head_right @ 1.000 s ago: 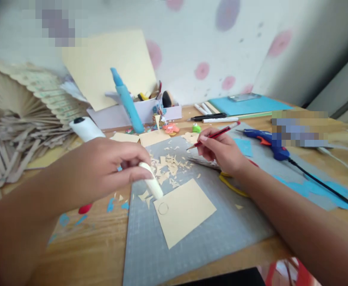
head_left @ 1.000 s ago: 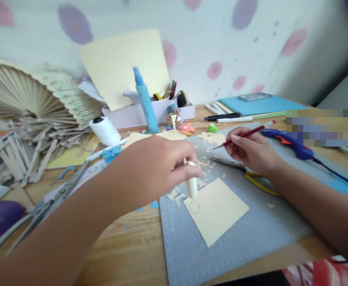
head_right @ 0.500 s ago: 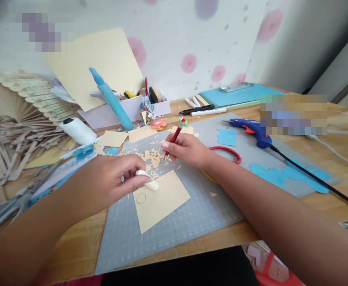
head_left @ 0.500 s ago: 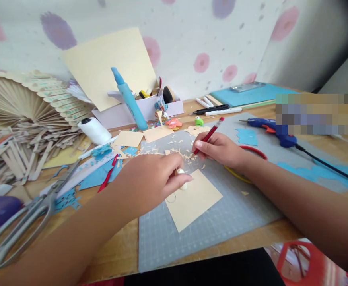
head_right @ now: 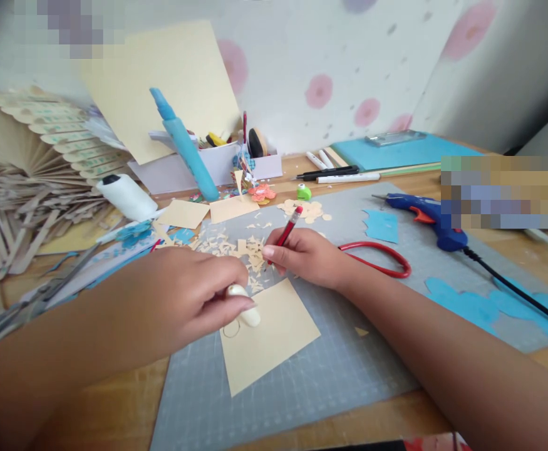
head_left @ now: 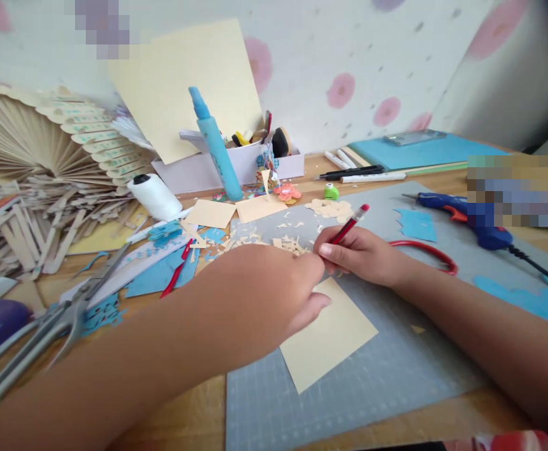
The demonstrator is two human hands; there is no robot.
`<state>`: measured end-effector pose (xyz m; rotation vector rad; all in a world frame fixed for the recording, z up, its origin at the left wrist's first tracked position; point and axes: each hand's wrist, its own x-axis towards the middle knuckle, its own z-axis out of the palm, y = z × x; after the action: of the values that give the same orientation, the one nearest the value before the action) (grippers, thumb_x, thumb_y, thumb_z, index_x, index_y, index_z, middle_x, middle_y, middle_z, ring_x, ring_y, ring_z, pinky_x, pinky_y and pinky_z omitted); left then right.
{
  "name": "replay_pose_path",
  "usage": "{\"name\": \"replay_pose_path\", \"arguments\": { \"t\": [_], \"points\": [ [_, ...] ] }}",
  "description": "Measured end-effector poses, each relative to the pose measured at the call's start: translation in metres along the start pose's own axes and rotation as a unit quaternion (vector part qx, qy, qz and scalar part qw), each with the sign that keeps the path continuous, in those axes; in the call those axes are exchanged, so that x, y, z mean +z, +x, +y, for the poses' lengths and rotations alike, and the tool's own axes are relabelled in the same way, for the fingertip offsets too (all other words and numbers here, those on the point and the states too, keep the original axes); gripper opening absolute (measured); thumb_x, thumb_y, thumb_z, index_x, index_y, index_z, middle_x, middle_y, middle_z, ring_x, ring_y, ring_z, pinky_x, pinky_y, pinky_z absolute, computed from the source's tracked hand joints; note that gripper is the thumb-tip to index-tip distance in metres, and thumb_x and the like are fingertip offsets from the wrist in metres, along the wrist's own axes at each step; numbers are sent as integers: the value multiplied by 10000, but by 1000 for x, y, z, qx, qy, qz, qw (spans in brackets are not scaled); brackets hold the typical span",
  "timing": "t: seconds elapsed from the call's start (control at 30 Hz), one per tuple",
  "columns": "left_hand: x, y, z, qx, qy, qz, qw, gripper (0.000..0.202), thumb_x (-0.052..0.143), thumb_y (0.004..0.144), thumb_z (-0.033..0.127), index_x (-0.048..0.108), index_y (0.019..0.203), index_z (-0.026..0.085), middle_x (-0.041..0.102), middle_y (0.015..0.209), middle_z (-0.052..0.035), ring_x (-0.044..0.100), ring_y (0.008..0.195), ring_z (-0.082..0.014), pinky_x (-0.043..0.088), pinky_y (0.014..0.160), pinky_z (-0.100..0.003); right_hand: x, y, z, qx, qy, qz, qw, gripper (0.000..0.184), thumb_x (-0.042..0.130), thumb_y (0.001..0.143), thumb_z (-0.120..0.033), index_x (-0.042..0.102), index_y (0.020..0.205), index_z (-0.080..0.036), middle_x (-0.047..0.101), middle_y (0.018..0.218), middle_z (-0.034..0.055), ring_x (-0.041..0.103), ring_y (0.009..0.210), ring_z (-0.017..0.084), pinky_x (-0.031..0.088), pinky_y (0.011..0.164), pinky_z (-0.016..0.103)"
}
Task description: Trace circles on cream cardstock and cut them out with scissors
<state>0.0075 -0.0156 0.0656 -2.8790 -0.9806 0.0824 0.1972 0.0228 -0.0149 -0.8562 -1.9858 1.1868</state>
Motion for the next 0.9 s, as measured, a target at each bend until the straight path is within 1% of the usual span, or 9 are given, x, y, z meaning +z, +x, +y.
{"name": "replay_pose_path", "arguments": {
  "t": [0.2,0.33,0.4,0.47,0.53,0.67,0.77,0.83,0.9],
  "points": [
    [3,2,-5,26,0,-15,1000,204,374,841,371,458,730,221,442,468,53,458,411,-139,187,396,-233,-2,2,3,10,7,-7,1000,266,437,859,-366,514,724,-150,469,607,-29,445,560,84,352,516,202],
    [3,3,-5,37,16,-28,999,197,425,810,369,425,674,226,473,459,45,465,394,-148,194,369,-238,-3,2,0,27,-10,-20,999,285,433,854,-402,522,738,-157,500,652,-8,477,610,105,386,561,216],
    [2,3,-4,57,35,-58,996,173,524,739,316,406,648,228,479,452,51,455,370,-146,184,348,-239,-4,2,-1,31,-19,-22,999,297,430,850,-422,528,745,-162,508,663,0,487,630,115,397,574,218],
    [2,4,-3,76,46,-94,992,226,611,639,252,387,625,229,481,453,64,446,359,-134,178,335,-236,-4,1,-2,31,-24,-20,999,304,431,845,-438,532,748,-168,515,666,5,496,643,123,407,582,221],
    [1,4,-2,76,46,-122,988,271,648,572,222,380,613,228,485,459,76,447,365,-122,189,335,-230,-4,0,-2,33,-24,-20,999,303,435,840,-448,534,749,-176,523,668,10,510,660,133,419,594,226],
    [-4,1,0,38,44,-99,993,218,636,589,225,429,659,226,524,514,75,503,433,-125,238,368,-228,-2,-1,-4,41,-18,-23,999,297,446,830,-458,540,756,-186,536,675,18,528,678,147,436,580,234],
    [-8,-1,0,42,51,-95,993,200,637,591,215,478,713,224,515,524,79,497,433,-121,239,373,-229,0,-2,-6,45,-5,-24,999,280,458,826,-449,548,761,-192,539,657,17,534,668,149,445,568,237],
    [-6,-2,-1,46,46,-107,992,188,641,594,238,503,721,221,483,493,81,457,398,-119,225,365,-236,1,-3,-6,48,3,-21,999,259,466,826,-439,553,757,-205,535,638,10,533,656,146,449,568,236],
    [5,-5,-4,17,5,-81,997,160,618,638,291,535,754,218,456,467,79,427,388,-118,252,381,-237,1,-4,-6,50,10,-20,999,243,473,823,-436,558,750,-220,528,620,4,528,640,141,448,567,233]
  ]
}}
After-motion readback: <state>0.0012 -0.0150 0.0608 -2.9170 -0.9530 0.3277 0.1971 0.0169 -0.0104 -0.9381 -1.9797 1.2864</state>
